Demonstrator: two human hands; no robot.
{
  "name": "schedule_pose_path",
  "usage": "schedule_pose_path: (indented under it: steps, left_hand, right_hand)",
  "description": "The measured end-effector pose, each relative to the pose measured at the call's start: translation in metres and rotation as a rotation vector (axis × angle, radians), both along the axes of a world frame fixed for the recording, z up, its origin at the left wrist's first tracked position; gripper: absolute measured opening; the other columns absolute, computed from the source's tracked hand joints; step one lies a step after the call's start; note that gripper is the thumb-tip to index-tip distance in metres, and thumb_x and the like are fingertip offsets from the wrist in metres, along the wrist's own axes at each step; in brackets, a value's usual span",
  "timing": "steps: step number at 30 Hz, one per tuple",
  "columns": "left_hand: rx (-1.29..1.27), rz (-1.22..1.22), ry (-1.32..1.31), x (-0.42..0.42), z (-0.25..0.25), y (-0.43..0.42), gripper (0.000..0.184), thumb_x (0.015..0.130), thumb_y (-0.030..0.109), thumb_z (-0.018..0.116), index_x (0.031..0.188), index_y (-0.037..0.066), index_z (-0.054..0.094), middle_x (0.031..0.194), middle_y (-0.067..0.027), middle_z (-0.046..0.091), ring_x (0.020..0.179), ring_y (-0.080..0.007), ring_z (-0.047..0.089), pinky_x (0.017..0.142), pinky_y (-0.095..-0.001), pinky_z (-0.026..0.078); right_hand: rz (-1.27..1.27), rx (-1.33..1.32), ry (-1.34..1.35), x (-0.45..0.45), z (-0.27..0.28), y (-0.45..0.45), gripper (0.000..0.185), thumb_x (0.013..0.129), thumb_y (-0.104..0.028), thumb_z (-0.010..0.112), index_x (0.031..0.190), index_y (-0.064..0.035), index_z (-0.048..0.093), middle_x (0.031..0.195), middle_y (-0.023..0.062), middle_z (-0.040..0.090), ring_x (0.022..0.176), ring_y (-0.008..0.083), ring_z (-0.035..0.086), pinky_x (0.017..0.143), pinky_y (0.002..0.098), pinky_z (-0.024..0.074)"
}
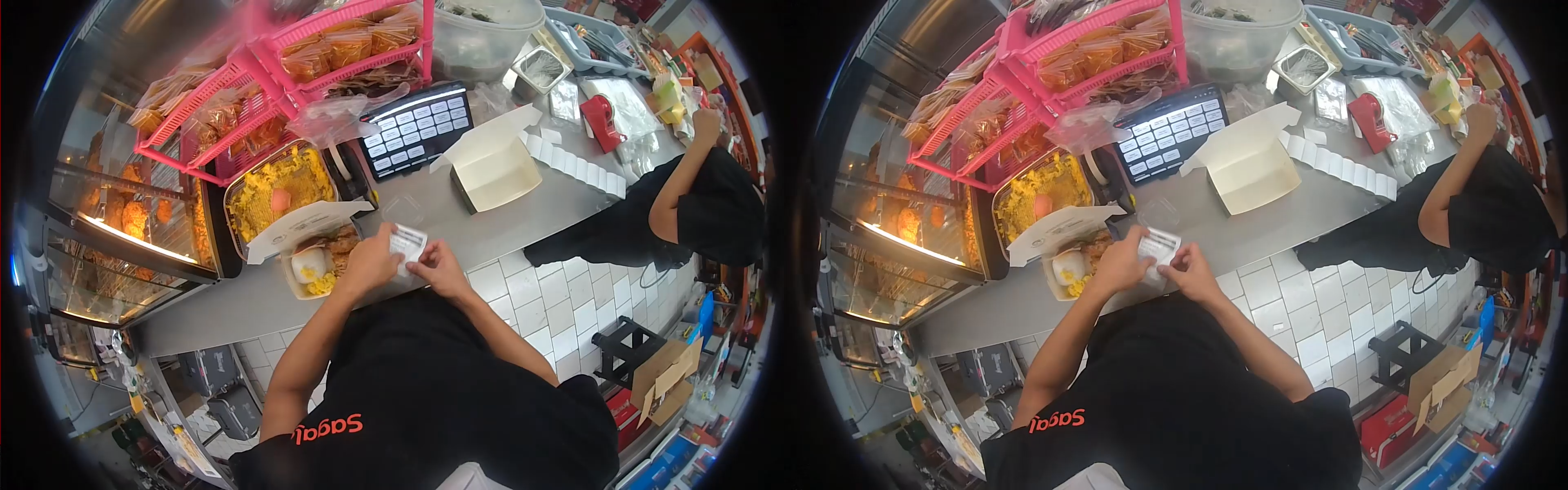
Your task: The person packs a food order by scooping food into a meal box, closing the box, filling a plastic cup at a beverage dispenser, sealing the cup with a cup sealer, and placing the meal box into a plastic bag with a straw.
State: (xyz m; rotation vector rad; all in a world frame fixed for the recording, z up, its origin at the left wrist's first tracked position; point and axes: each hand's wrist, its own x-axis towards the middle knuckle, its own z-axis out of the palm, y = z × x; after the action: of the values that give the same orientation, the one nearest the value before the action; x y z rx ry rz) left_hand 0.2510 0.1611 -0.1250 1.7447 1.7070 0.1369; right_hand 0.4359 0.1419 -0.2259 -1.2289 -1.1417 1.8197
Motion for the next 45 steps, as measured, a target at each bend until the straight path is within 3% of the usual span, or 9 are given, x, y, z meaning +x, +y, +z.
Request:
schedule_pose_path:
  steps: [6, 10, 11, 16, 21, 24, 31, 35, 45]
  left_hand:
    - [0.195, 0.457, -1.048, 0.024, -0.033, 0.009, 0.035, 0.089, 0.007, 0.068, 0.118, 0.006, 0.049, 0.091, -0.0115, 0.067, 0.085, -0.0131, 0.066, 0.07, -0.0251, 0.052]
    - [0.062, 0.441, -0.592, 0.031, -0.048, 0.011, 0.035, 0.08, 0.01, 0.077, 0.11, 0.006, 0.059, 0.11, -0.0194, 0.062, 0.097, -0.0255, 0.065, 0.08, -0.0336, 0.052]
    - [0.32, 0.301, -0.466, 0.038, -0.05, 0.006, 0.042, 0.078, 0.012, 0.078, 0.115, 0.008, 0.059, 0.119, -0.0214, 0.057, 0.106, -0.0309, 0.06, 0.085, -0.0356, 0.05]
    - [0.429, -0.28, -0.058, 0.043, -0.075, -0.015, 0.066, 0.076, 0.032, 0.079, 0.135, 0.016, 0.054, 0.152, -0.0127, 0.036, 0.138, -0.0419, 0.032, 0.108, -0.0539, 0.032]
    - [0.367, -0.331, 0.035, 0.039, -0.081, -0.013, 0.073, 0.078, 0.046, 0.075, 0.141, 0.018, 0.05, 0.156, -0.0129, 0.03, 0.144, -0.0414, 0.02, 0.111, -0.0646, 0.017]
    - [0.29, -0.319, 0.071, 0.037, -0.07, -0.011, 0.078, 0.077, 0.051, 0.074, 0.144, 0.023, 0.047, 0.159, -0.0133, 0.024, 0.147, -0.0414, 0.012, 0.112, -0.0669, 0.01]
    - [0.155, -0.264, 0.095, 0.03, -0.072, -0.008, 0.088, 0.067, 0.057, 0.079, 0.145, 0.033, 0.046, 0.162, -0.0132, 0.014, 0.149, -0.0425, 0.002, 0.113, -0.0678, 0.004]
    - [0.157, -0.238, 0.082, 0.031, -0.069, -0.008, 0.09, 0.064, 0.055, 0.082, 0.145, 0.035, 0.046, 0.163, -0.0119, 0.013, 0.149, -0.041, 0.0, 0.114, -0.0676, 0.003]
    - [0.132, -0.224, 0.051, 0.031, -0.071, -0.006, 0.091, 0.064, 0.055, 0.082, 0.145, 0.036, 0.045, 0.163, -0.0112, 0.011, 0.149, -0.0407, -0.002, 0.114, -0.067, 0.002]
  right_hand:
    - [-0.026, -0.153, 0.318, 0.027, 0.053, -0.009, 0.074, 0.081, -0.002, 0.076, 0.135, -0.0053, 0.025, 0.11, 0.0181, 0.063, 0.095, 0.0192, 0.064, 0.082, 0.032, 0.0534]
    - [-0.181, -0.24, -0.096, 0.038, 0.045, -0.019, 0.077, 0.084, -0.013, 0.076, 0.138, -0.0019, 0.023, 0.103, 0.0192, 0.067, 0.08, 0.0157, 0.067, 0.058, 0.027, 0.0542]
    - [-0.226, -0.2, -0.174, 0.039, 0.035, -0.023, 0.068, 0.085, -0.017, 0.075, 0.132, -0.0011, 0.029, 0.099, 0.018, 0.068, 0.072, 0.0152, 0.067, 0.046, 0.0245, 0.0492]
    - [-0.271, -0.186, -0.331, 0.043, 0.029, -0.033, 0.057, 0.085, -0.021, 0.074, 0.123, -0.0008, 0.036, 0.093, 0.0161, 0.068, 0.072, 0.0216, 0.068, 0.052, 0.0315, 0.0524]
    - [-0.082, 0.576, -1.065, 0.047, 0.044, -0.033, 0.041, 0.082, -0.03, 0.074, 0.107, -0.0032, 0.055, 0.089, 0.0159, 0.065, 0.076, 0.0378, 0.061, 0.069, 0.0471, 0.0498]
    - [-0.227, 0.892, -1.192, 0.044, 0.056, -0.01, 0.027, 0.081, -0.027, 0.076, 0.095, -0.0066, 0.064, 0.081, 0.0087, 0.06, 0.072, 0.0314, 0.059, 0.062, 0.0394, 0.0484]
    - [0.289, 1.013, -0.829, 0.031, 0.029, 0.042, 0.009, 0.084, -0.017, 0.066, 0.088, -0.0099, 0.064, 0.082, 0.0055, 0.061, 0.079, 0.0276, 0.064, 0.068, 0.0404, 0.0533]
    - [0.478, 0.917, -1.065, 0.053, 0.043, 0.062, 0.009, 0.083, -0.017, 0.065, 0.085, -0.0088, 0.063, 0.09, 0.0045, 0.064, 0.084, 0.0253, 0.065, 0.068, 0.0399, 0.0538]
    - [0.512, 1.025, -1.001, 0.041, 0.045, 0.055, 0.009, 0.08, -0.014, 0.065, 0.088, -0.0093, 0.065, 0.086, 0.0053, 0.064, 0.079, 0.026, 0.067, 0.067, 0.0399, 0.0544]
